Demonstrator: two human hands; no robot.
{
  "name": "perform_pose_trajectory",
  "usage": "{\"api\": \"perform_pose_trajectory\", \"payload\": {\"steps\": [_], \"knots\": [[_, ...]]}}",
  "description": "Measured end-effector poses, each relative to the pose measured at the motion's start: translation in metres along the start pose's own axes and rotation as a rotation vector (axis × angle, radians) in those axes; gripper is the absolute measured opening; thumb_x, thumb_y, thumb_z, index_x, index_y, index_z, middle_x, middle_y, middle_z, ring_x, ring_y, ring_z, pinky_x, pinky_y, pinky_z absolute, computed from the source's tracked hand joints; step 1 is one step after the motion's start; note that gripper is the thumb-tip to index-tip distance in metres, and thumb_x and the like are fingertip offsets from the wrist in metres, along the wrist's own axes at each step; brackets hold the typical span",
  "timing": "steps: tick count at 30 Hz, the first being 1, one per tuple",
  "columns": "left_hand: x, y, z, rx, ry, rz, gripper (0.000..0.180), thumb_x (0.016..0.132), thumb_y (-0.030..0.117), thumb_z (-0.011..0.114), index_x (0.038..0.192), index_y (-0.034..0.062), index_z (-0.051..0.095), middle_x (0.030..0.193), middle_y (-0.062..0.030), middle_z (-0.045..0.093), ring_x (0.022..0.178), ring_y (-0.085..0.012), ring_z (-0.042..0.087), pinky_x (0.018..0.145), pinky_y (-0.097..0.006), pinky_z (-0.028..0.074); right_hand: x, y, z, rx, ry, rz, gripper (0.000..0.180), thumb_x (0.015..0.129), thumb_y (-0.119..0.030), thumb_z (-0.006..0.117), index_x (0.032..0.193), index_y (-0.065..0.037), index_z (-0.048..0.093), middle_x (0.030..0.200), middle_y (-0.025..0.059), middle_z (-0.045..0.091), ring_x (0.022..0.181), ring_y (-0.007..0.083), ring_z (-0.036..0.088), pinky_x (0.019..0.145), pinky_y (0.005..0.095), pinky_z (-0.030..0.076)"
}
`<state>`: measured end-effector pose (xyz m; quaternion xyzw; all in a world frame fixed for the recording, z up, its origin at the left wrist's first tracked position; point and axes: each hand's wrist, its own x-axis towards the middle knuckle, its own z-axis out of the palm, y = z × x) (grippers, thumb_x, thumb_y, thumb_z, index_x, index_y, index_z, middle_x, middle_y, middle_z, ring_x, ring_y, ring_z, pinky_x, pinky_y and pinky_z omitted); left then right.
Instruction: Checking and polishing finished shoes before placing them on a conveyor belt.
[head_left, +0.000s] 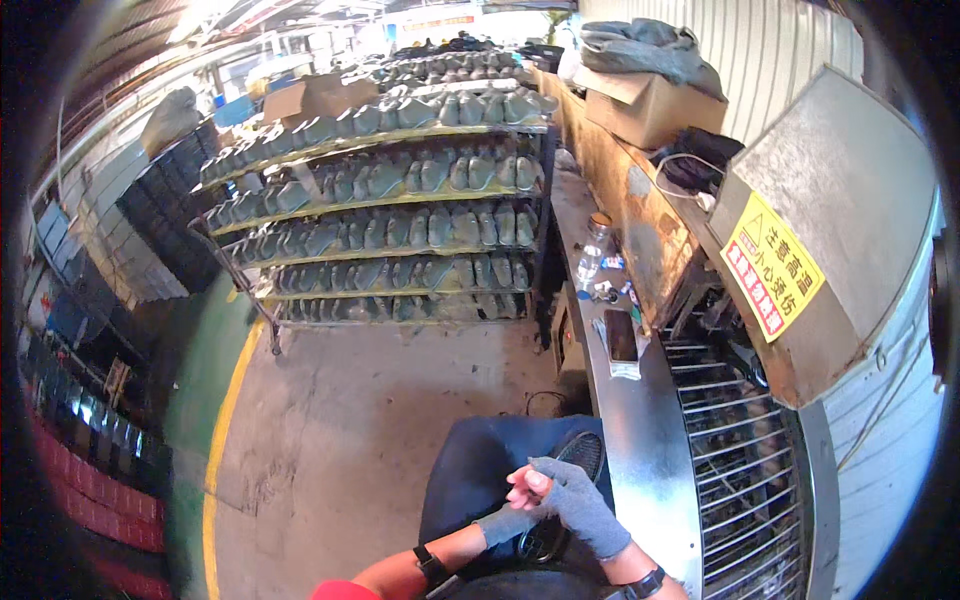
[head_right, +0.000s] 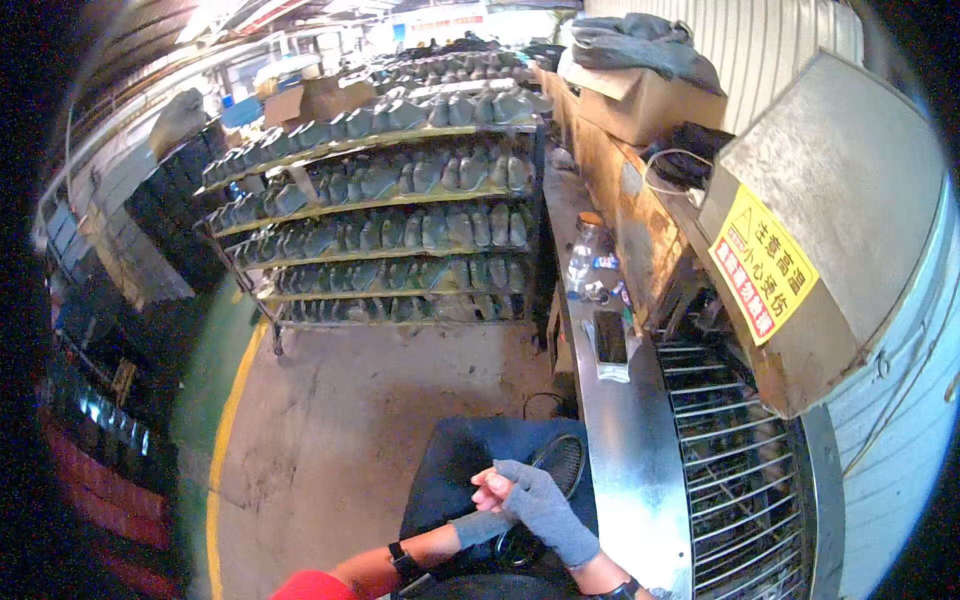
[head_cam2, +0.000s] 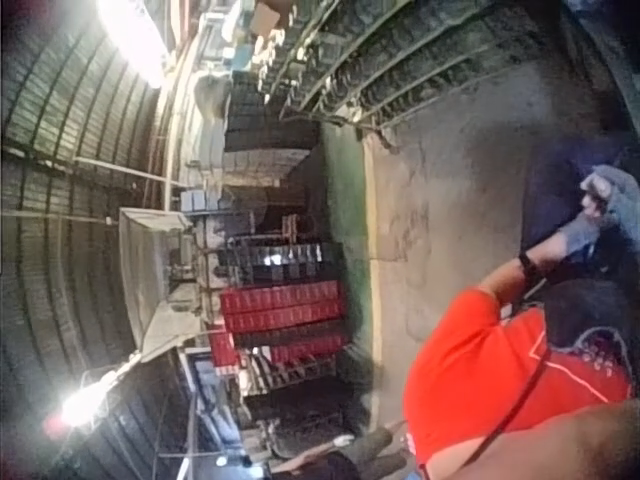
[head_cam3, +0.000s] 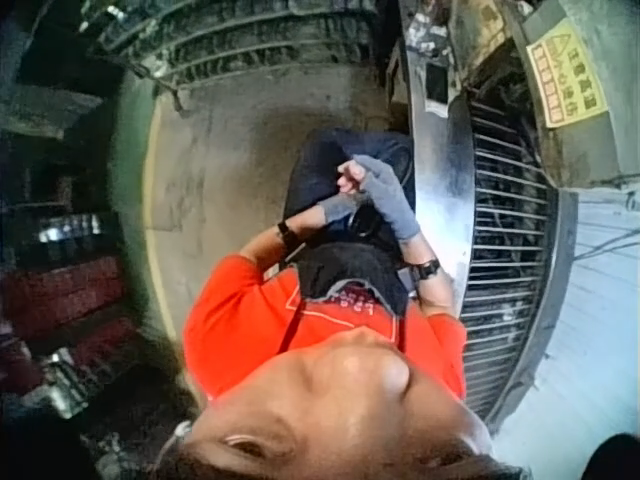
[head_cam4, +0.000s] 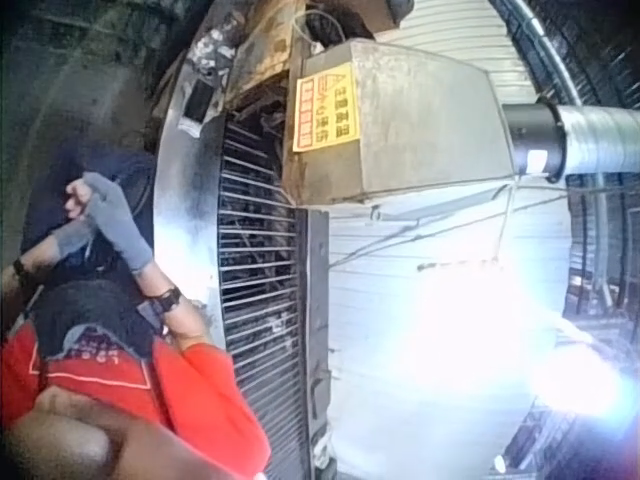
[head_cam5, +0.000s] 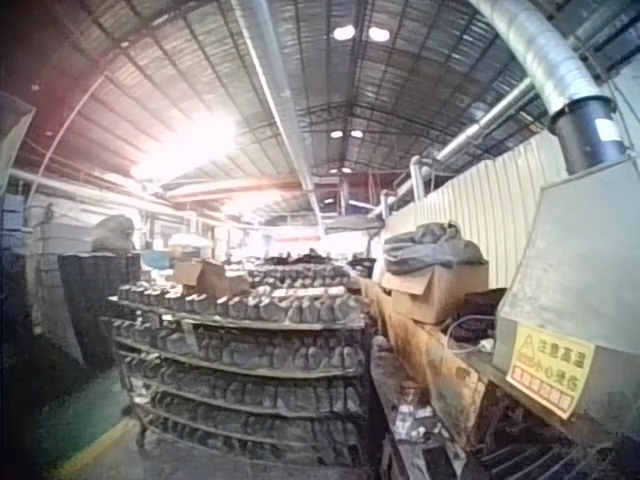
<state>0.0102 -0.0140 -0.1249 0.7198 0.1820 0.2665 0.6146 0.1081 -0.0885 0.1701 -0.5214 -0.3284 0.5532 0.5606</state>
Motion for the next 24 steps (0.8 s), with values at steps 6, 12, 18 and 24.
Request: {"api": "perform_pose_trajectory", "payload": {"steps": [6,12,18,24], "knots": [[0.014,0.114,-0.018,-0.351,-0.371,-0.522,0.038,0.106,0.029,0.064,0.133,0.0023,0.067,0.118,-0.0062,0.072,0.102,-0.0176,0.066,0.103,-0.035,0.05,-0.02,0.058,-0.111,-0.099,0.173,0.016,0.046,0.106,-0.043,0.061,0.116,0.001,0.071,0.097,0.01,0.077,0.085,0.0172,0.073,0.079,0.0297,0.057],[0.015,0.129,-0.025,-0.262,-0.343,-0.846,0.041,0.105,0.036,0.067,0.129,0.0024,0.071,0.104,0.0006,0.068,0.091,-0.0104,0.059,0.085,-0.03,0.052,-0.076,0.083,-0.329,-0.388,0.858,0.058,0.031,0.099,-0.035,0.071,0.11,-0.006,0.073,0.089,0.0083,0.077,0.075,0.0191,0.073,0.065,0.0298,0.055],[0.039,0.143,-0.023,-0.05,-0.422,-0.883,0.041,0.104,0.04,0.068,0.12,0.0025,0.071,0.098,0.0029,0.064,0.088,-0.0105,0.055,0.082,-0.03,0.048,-0.072,0.059,-0.501,-1.524,0.927,-0.112,0.079,0.081,-0.043,0.087,0.141,-0.001,0.059,0.134,0.0223,0.067,0.122,0.0383,0.065,0.103,0.0486,0.051],[0.032,0.142,-0.025,-0.097,-0.236,-1.01,0.041,0.101,0.033,0.072,0.125,0.0007,0.072,0.104,-0.001,0.071,0.095,-0.0118,0.061,0.088,-0.03,0.051,0.042,0.019,-0.562,-1.496,1.035,0.324,0.078,0.081,-0.043,0.085,0.145,-0.007,0.059,0.144,0.0227,0.061,0.135,0.0383,0.056,0.114,0.0466,0.045]]}}
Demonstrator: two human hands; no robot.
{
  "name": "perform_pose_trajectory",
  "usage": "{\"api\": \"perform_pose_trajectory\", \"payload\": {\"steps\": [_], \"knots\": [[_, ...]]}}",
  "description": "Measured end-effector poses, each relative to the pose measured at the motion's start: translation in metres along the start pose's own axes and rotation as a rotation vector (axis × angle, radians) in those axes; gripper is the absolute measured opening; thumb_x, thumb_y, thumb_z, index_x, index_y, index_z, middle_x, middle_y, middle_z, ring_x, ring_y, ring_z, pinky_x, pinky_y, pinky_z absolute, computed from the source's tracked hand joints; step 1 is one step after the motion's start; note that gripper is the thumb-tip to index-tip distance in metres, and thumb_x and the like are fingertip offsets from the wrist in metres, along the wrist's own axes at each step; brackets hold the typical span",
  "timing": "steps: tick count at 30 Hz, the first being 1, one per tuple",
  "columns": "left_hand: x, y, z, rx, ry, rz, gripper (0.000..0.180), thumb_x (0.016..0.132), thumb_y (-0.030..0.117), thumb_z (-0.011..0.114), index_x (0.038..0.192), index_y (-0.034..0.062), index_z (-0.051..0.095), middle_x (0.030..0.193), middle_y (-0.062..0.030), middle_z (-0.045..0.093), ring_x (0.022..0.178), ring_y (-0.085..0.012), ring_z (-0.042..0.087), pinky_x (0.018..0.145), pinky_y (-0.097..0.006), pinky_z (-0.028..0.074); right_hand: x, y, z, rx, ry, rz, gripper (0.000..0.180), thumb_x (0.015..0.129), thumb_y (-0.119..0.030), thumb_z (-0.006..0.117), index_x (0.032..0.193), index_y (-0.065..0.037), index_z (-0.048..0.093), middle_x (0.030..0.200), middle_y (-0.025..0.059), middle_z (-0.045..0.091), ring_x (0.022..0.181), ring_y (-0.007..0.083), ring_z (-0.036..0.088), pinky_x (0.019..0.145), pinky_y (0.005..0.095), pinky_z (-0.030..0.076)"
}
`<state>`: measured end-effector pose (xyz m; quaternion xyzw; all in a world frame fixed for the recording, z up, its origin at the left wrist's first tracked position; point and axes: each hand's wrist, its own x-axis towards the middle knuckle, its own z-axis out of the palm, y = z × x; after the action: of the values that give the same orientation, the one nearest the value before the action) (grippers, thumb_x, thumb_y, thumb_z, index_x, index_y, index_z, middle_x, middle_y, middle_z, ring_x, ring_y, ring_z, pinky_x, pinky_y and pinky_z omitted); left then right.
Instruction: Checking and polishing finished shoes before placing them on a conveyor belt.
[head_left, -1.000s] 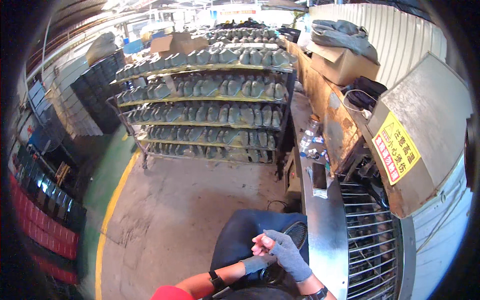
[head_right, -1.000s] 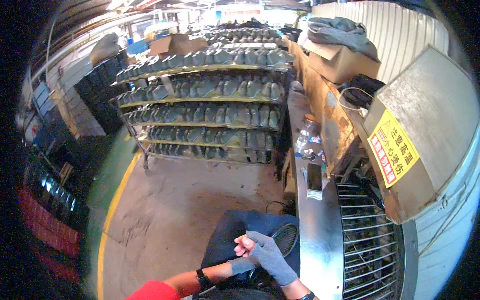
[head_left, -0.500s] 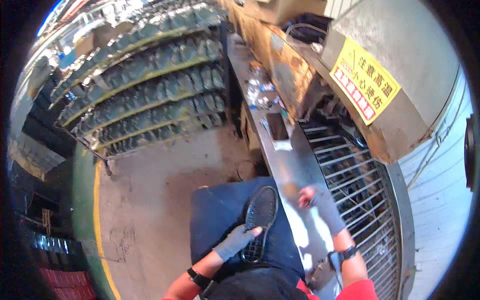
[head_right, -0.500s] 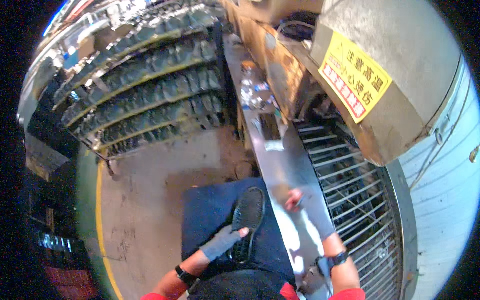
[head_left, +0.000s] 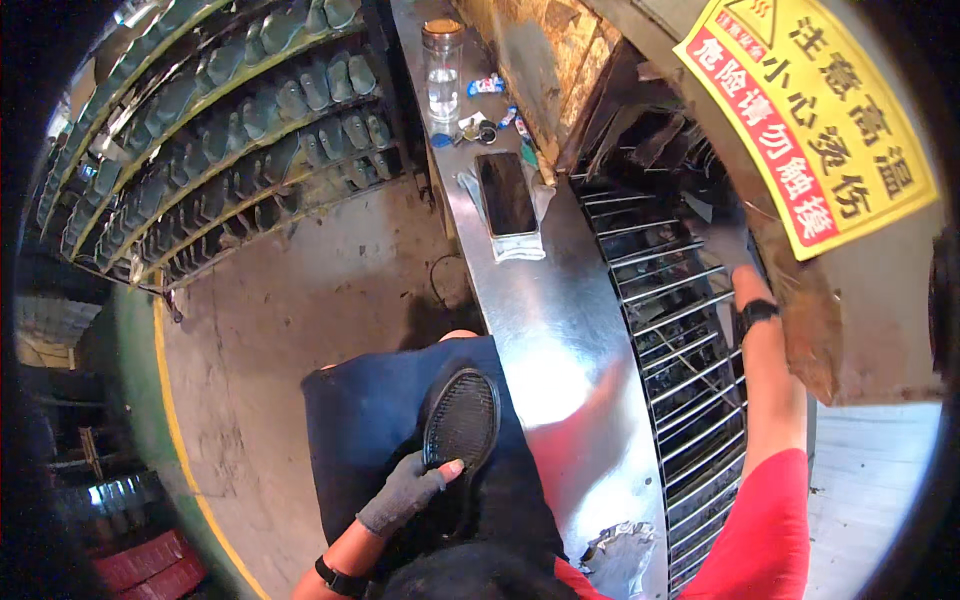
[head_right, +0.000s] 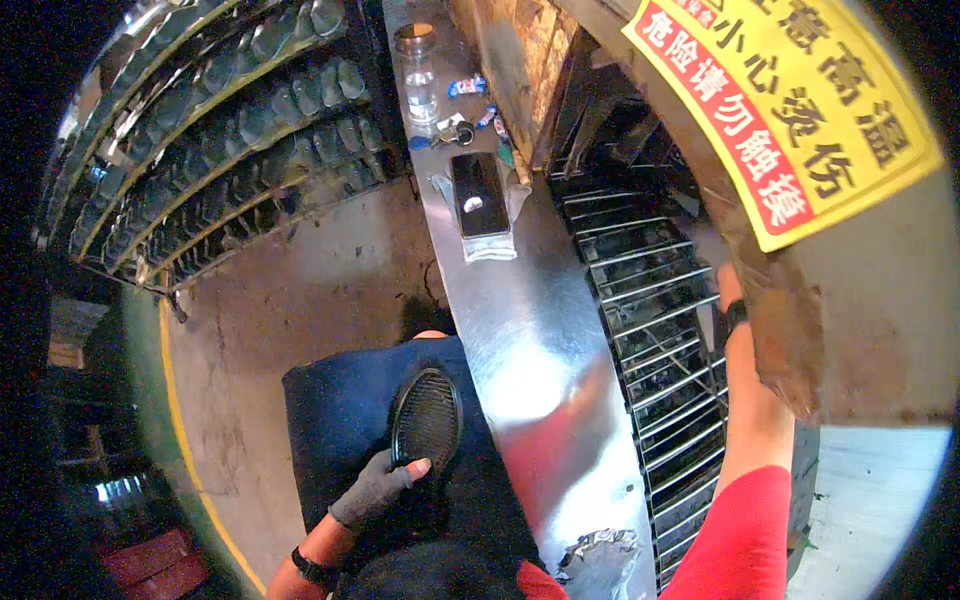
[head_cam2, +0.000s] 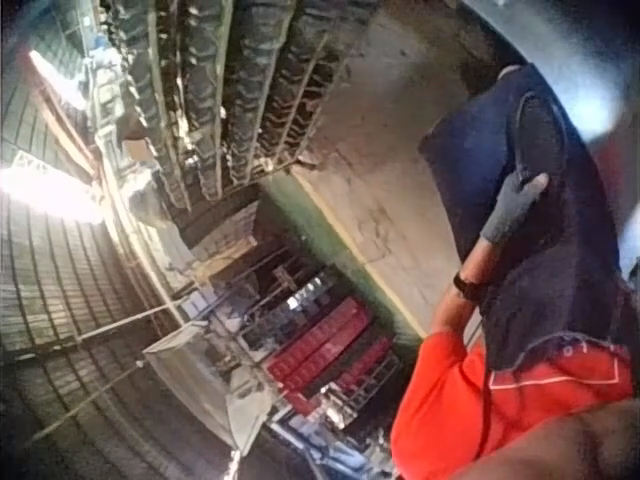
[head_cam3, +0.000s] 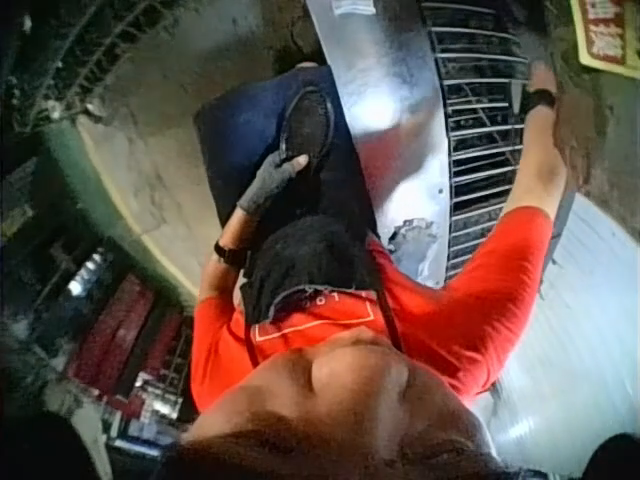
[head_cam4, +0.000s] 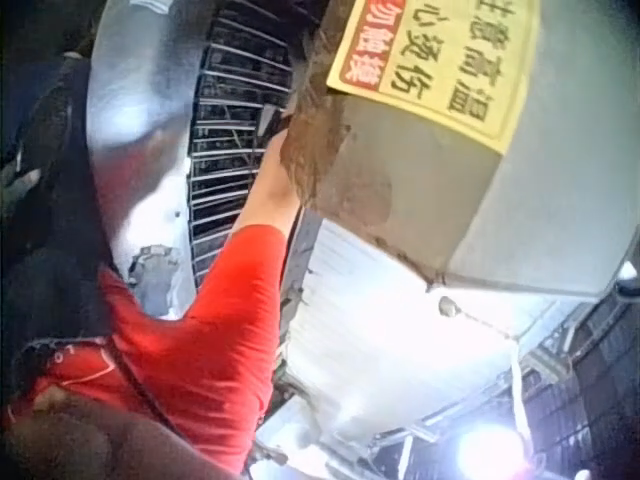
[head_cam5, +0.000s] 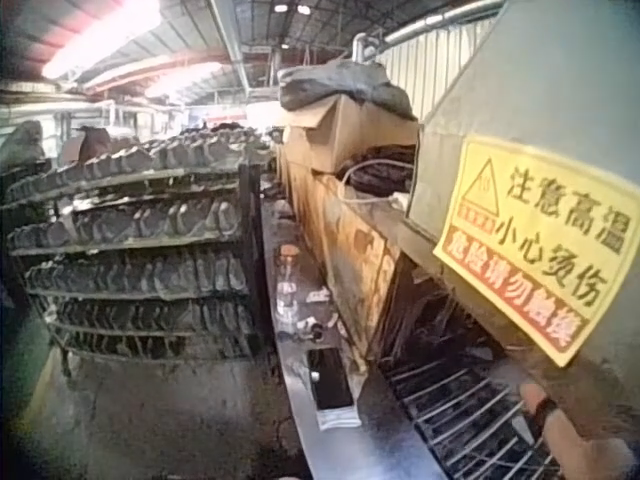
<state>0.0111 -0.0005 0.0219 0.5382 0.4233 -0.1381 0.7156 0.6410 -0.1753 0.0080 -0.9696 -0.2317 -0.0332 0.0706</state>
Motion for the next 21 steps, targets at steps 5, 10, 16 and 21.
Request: {"api": "perform_pose_trajectory", "payload": {"steps": [5,10,16,21], "knots": [[0.016,0.019,0.009,-0.035,-0.088,-0.019,0.046,0.098,0.036,0.074,0.124,-0.0022,0.071,0.111,-0.0038,0.074,0.101,-0.0128,0.064,0.091,-0.03,0.052,0.099,0.118,0.057,0.12,0.097,-0.465,0.075,0.088,-0.049,0.074,0.149,-0.009,0.057,0.149,0.0197,0.059,0.139,0.0372,0.053,0.119,0.0453,0.039],[0.012,0.024,0.007,-0.023,-0.052,-0.038,0.045,0.099,0.035,0.074,0.124,-0.0021,0.071,0.111,-0.0042,0.074,0.101,-0.0133,0.064,0.091,-0.031,0.053,0.092,0.07,0.05,0.072,-0.07,-0.315,0.076,0.072,-0.033,0.092,0.137,-0.008,0.063,0.129,0.0125,0.068,0.121,0.0253,0.063,0.105,0.0423,0.051],[0.001,0.031,0.004,-0.08,-0.054,-0.026,0.042,0.099,0.034,0.074,0.123,-0.0001,0.072,0.106,-0.0036,0.073,0.096,-0.013,0.063,0.088,-0.03,0.052,-0.014,0.002,-0.034,-0.109,-0.099,-0.36,0.092,0.062,-0.045,0.095,0.139,-0.006,0.063,0.137,0.0234,0.066,0.126,0.0362,0.065,0.107,0.044,0.05],[0.014,0.003,0.002,-0.021,-0.063,0.069,0.04,0.099,0.037,0.073,0.117,0.0017,0.074,0.097,-0.0006,0.069,0.089,-0.0116,0.061,0.083,-0.03,0.051,-0.103,0.014,-0.057,-0.203,-0.402,0.033,0.078,0.067,-0.054,0.09,0.124,-0.005,0.069,0.124,0.0253,0.072,0.119,0.0418,0.068,0.098,0.0507,0.055]]}}
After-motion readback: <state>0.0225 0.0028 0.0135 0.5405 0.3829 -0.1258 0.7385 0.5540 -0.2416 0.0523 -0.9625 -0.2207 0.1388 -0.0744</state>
